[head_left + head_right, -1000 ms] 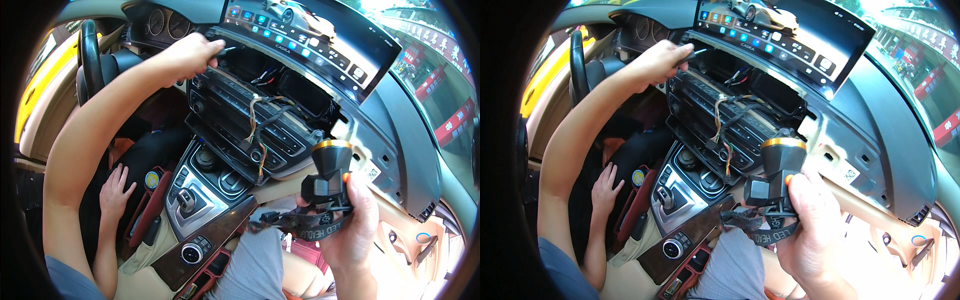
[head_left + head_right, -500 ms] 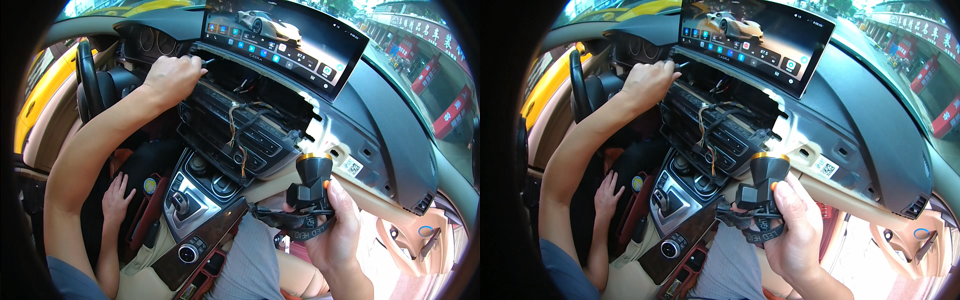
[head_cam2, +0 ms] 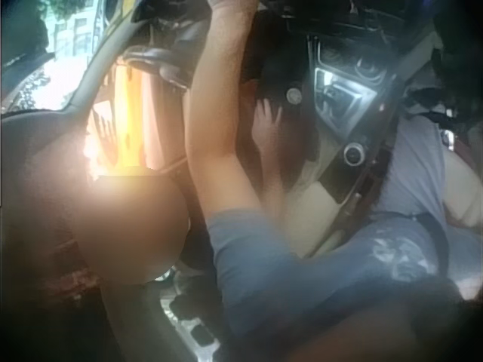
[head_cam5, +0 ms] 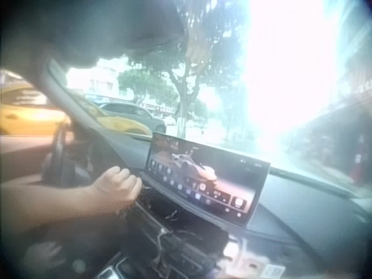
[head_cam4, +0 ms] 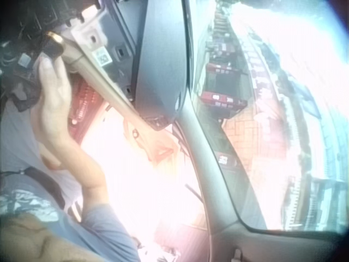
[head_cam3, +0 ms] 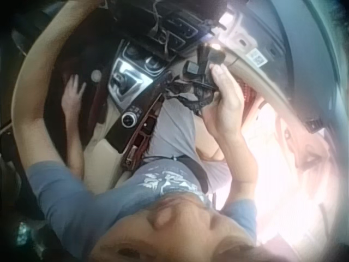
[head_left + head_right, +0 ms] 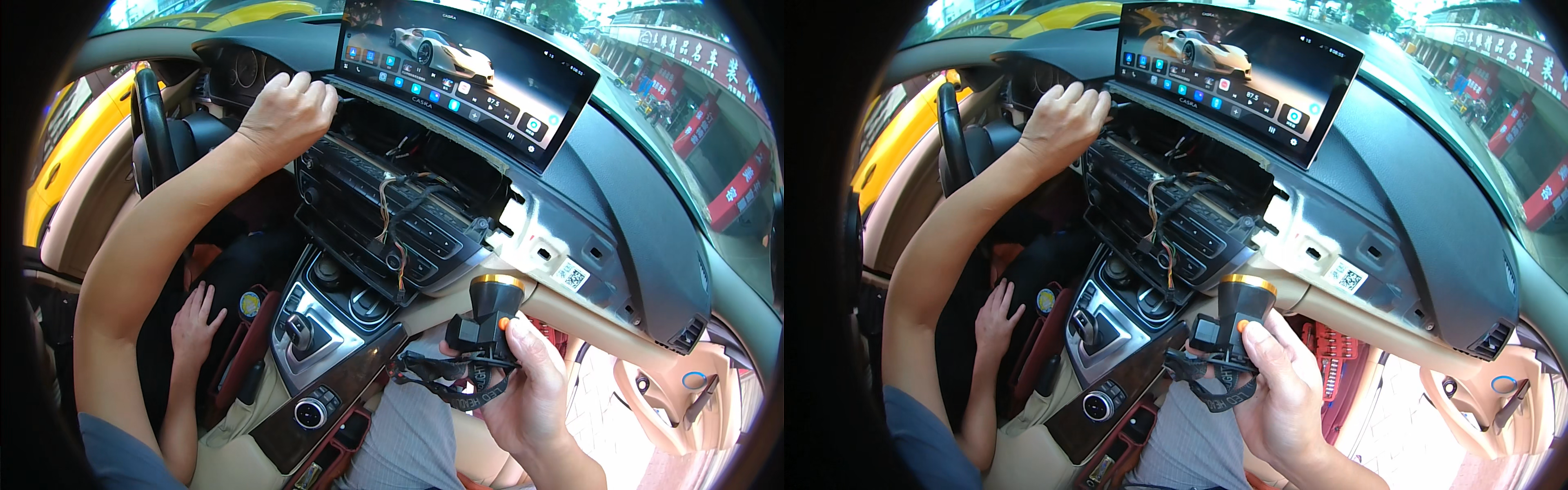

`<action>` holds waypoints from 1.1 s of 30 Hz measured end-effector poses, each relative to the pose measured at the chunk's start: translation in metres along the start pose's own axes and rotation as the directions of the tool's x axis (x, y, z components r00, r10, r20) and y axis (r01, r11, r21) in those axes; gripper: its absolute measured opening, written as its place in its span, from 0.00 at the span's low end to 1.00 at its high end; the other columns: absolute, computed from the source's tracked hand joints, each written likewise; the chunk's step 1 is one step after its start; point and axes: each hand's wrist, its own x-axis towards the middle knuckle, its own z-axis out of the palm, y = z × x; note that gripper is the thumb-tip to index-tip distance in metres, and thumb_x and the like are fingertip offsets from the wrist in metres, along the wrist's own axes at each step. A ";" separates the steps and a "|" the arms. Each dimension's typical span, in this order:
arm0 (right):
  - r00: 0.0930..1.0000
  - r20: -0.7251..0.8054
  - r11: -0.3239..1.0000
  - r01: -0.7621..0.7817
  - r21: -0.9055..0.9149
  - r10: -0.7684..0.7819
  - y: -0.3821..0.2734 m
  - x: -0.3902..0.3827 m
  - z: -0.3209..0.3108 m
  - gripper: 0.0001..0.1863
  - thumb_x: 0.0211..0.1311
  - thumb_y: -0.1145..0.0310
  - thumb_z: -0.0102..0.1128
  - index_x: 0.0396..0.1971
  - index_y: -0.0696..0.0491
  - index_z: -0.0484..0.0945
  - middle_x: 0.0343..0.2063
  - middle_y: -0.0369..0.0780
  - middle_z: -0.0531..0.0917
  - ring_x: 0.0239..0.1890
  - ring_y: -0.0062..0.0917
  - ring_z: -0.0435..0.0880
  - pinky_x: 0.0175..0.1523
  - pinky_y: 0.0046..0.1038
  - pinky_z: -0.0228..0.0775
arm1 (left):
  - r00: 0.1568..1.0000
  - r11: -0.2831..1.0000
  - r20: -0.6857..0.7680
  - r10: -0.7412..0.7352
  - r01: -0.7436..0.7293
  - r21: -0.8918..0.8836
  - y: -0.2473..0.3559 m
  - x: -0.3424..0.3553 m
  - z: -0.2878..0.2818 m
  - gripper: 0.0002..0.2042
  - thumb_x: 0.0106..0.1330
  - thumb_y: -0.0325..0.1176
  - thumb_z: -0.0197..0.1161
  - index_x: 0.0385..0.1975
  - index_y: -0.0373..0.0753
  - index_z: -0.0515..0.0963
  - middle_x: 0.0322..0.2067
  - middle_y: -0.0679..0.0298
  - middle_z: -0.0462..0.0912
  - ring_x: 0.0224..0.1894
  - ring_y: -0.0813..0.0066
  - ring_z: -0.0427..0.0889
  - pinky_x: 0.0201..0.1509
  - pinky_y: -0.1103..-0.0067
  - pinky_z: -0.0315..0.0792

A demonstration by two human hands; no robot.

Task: The person retrieves a headlight assembly and tools from a workshop, walks to a white sedan, and installs the headlight into the dashboard area. The person uses a screwdriver to secure the headlight and connects wiring while seated in the driver seat.

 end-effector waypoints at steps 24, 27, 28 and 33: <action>0.992 0.117 0.986 -0.056 0.158 0.037 0.014 -0.021 -0.003 0.26 0.70 0.64 0.59 0.63 0.60 0.67 0.43 0.41 0.84 0.40 0.23 0.85 0.42 0.26 0.77 | 0.248 -0.363 0.968 -0.035 0.899 -0.244 -0.014 0.021 0.000 0.24 0.79 0.52 0.47 0.30 0.38 0.78 0.13 0.72 0.65 0.11 0.84 0.54 0.14 0.83 0.48; 0.996 0.079 0.999 -0.049 0.013 0.048 0.017 -0.023 0.006 0.29 0.67 0.58 0.55 0.61 0.63 0.66 0.41 0.48 0.83 0.41 0.35 0.88 0.48 0.34 0.82 | 0.446 -0.092 0.867 -0.221 0.876 -0.474 -0.010 0.024 -0.003 0.24 0.76 0.52 0.53 0.29 0.36 0.81 0.15 0.68 0.72 0.11 0.81 0.63 0.16 0.81 0.57; 0.997 0.068 0.999 -0.035 -0.036 0.037 0.019 -0.023 0.009 0.31 0.66 0.55 0.55 0.59 0.63 0.67 0.40 0.47 0.84 0.39 0.34 0.88 0.45 0.33 0.82 | 0.529 0.057 0.795 -0.296 0.841 -0.538 -0.008 0.024 -0.003 0.23 0.74 0.50 0.55 0.30 0.35 0.82 0.18 0.63 0.76 0.16 0.74 0.71 0.25 0.76 0.66; 0.999 -0.026 0.993 -0.044 -0.110 0.042 0.030 -0.019 0.022 0.28 0.68 0.52 0.53 0.56 0.62 0.69 0.36 0.46 0.84 0.36 0.32 0.88 0.37 0.27 0.82 | 0.669 0.308 0.655 -0.351 0.743 -0.594 -0.005 0.018 0.001 0.21 0.68 0.49 0.64 0.39 0.33 0.85 0.23 0.63 0.79 0.25 0.77 0.77 0.32 0.77 0.71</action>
